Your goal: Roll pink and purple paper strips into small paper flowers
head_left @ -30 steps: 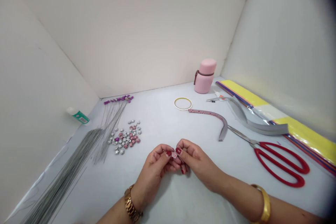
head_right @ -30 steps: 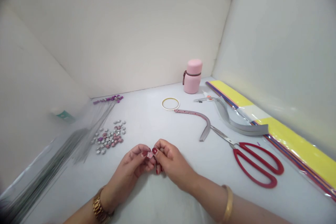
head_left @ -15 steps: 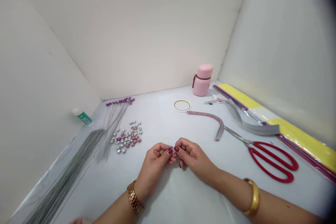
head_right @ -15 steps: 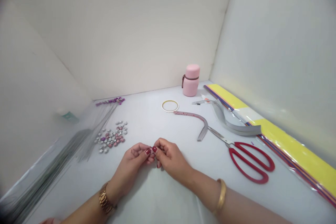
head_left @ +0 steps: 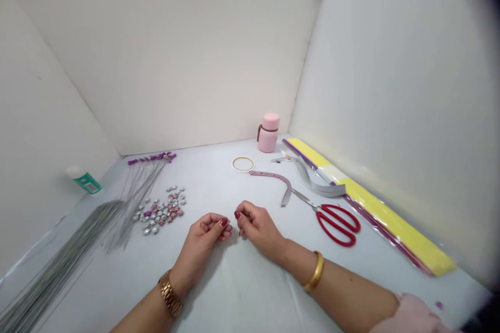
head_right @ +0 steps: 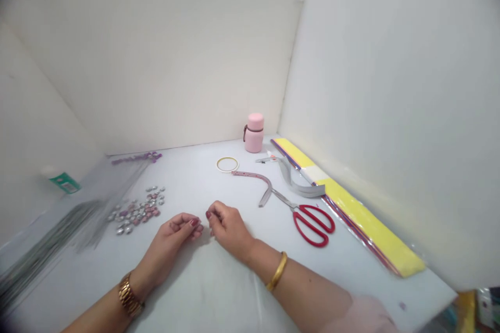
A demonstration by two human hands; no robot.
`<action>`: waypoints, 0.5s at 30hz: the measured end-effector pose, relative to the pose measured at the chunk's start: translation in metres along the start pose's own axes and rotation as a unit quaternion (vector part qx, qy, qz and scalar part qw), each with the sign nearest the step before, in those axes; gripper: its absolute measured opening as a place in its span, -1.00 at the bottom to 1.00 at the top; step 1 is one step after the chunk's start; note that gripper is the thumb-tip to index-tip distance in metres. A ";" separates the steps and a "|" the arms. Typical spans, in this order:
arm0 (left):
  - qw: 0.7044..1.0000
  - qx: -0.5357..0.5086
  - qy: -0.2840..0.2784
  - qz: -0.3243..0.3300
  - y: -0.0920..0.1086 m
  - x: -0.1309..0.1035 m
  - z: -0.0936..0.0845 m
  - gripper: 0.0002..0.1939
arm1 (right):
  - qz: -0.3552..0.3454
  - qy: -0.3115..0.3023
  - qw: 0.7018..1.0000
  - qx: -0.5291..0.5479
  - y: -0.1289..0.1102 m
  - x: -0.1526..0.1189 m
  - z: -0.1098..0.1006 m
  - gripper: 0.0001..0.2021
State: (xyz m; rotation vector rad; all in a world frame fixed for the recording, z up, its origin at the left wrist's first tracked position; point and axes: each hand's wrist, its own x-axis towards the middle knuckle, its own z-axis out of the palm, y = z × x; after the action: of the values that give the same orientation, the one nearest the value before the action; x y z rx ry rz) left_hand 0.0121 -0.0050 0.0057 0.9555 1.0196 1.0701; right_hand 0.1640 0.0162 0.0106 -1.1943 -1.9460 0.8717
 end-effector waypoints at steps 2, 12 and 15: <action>1.000 -0.009 0.008 -0.009 -0.002 0.000 -0.002 -0.87 | 0.000 0.031 0.998 -0.057 -0.002 -0.001 -0.022 -0.86; 0.999 -0.035 -0.013 -0.011 -0.003 0.001 -0.003 -0.83 | 0.160 0.013 0.883 -0.442 0.075 -0.097 -0.159 -0.66; 0.999 -0.037 -0.009 -0.001 -0.001 -0.001 -0.002 -0.84 | 0.156 0.021 0.888 -0.431 0.093 -0.111 -0.163 -0.58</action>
State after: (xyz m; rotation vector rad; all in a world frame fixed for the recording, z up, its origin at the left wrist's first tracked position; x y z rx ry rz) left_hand 0.0101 -0.0056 0.0044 0.9023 0.9598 1.0892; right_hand 0.3789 -0.0222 0.0007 -2.0449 -2.1983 0.0559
